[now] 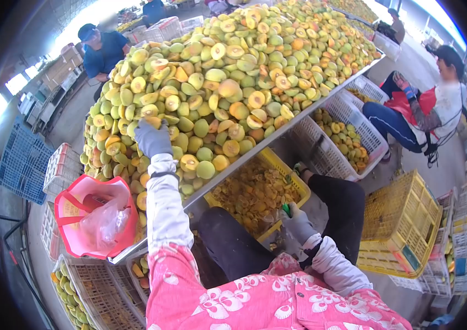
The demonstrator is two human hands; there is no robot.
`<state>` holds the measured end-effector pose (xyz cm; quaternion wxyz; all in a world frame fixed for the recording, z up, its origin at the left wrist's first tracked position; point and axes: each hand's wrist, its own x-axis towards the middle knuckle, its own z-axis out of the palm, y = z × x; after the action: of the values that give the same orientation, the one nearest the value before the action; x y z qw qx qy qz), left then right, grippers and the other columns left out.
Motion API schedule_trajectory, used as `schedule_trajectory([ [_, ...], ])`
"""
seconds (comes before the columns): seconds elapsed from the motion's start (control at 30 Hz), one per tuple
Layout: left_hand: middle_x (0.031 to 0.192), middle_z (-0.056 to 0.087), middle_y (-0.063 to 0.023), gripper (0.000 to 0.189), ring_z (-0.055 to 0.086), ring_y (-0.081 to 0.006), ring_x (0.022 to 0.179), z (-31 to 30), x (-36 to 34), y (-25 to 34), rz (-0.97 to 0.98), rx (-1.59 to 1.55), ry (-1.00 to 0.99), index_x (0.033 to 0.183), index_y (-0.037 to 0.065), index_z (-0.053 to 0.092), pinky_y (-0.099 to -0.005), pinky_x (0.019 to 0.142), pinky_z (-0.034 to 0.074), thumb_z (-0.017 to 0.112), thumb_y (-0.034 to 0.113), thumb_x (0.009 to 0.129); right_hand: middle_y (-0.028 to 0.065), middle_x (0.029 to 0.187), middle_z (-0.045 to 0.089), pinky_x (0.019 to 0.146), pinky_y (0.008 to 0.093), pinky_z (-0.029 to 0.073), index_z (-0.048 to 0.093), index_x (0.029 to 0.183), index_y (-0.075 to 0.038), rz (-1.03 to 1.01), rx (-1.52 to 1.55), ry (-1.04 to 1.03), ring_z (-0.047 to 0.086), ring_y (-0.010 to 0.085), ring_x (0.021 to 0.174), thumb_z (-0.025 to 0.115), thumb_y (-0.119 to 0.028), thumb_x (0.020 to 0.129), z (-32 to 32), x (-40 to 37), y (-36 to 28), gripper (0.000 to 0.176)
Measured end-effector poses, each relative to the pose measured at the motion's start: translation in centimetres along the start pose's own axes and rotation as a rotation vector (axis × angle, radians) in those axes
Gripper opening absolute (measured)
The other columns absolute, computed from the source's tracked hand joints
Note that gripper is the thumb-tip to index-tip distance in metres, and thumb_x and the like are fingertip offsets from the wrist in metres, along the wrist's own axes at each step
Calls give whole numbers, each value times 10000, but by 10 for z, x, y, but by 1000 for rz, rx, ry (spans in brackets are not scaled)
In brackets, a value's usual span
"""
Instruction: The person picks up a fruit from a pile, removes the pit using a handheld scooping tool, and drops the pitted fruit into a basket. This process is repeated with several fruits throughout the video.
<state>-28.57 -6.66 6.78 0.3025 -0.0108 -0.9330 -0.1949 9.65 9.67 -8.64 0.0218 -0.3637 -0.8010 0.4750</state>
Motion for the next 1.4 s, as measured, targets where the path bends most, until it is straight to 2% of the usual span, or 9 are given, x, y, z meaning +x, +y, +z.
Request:
schedule_trajectory([
  [0.1,1074,562,-121,467,567,-237,962,-5,-33,1,-112,-1047,-101,1207,44,515,-350,780,501,691,311,867,194,748,618,617,408,481,534,1032,-54,-300,61,103,636,365,703,578,-288,916,-4,-2,-17,265],
  [0.23,1130,611,-142,420,589,-153,787,-65,-143,32,-523,-1955,-1067,1223,21,511,-217,552,459,378,364,1022,190,683,591,566,435,452,520,943,-64,-447,171,42,613,383,642,580,-264,926,-24,-20,-89,209],
  [0.33,1100,629,-148,579,595,-140,769,-77,-203,48,-43,-1752,-1113,1215,11,525,-207,501,433,251,482,1020,188,667,597,556,457,449,507,896,-62,-507,121,89,614,390,631,581,-309,926,-34,-32,-106,259],
  [0.43,1020,653,-141,642,605,-142,752,-111,-238,86,-382,-1651,-884,1194,-11,544,-193,504,436,215,510,1014,197,667,611,560,474,458,523,881,-58,-527,-63,151,622,393,645,572,-356,926,-44,-42,-110,305],
  [0.67,1033,653,-125,666,630,-188,915,-116,-243,69,56,-1513,-1044,1135,-19,581,-301,826,514,227,530,1009,180,645,616,545,465,477,560,886,-57,-528,-209,208,626,376,615,560,-416,921,-48,-47,-100,361],
  [1.07,1040,652,-140,578,644,-195,883,-97,-224,51,-230,-1511,-1531,1171,-43,545,-298,824,518,295,457,1026,178,638,604,546,449,486,557,952,-52,-597,-288,52,627,368,619,562,-421,924,-49,-42,-90,371],
  [1.2,1002,642,-116,646,633,-185,869,-104,-218,48,81,-1217,-1396,1213,-28,540,-287,814,508,245,512,1014,160,652,608,568,409,480,557,970,-39,-536,-222,-21,637,307,607,572,-371,936,-36,-38,-81,334],
  [1.3,965,650,-78,654,608,-116,750,-108,-224,46,-353,-1442,-1506,1188,-27,576,-232,704,484,393,561,970,117,698,624,574,368,458,559,986,-34,-374,143,-121,581,197,604,572,-304,950,-25,-33,-84,273],
  [1.4,982,624,-77,473,601,-129,807,-119,-256,75,30,-1511,-550,1259,-38,493,-234,719,480,433,353,998,91,742,629,587,341,440,562,1005,-31,-530,338,-70,513,141,639,561,-278,963,-5,-30,-81,250],
])
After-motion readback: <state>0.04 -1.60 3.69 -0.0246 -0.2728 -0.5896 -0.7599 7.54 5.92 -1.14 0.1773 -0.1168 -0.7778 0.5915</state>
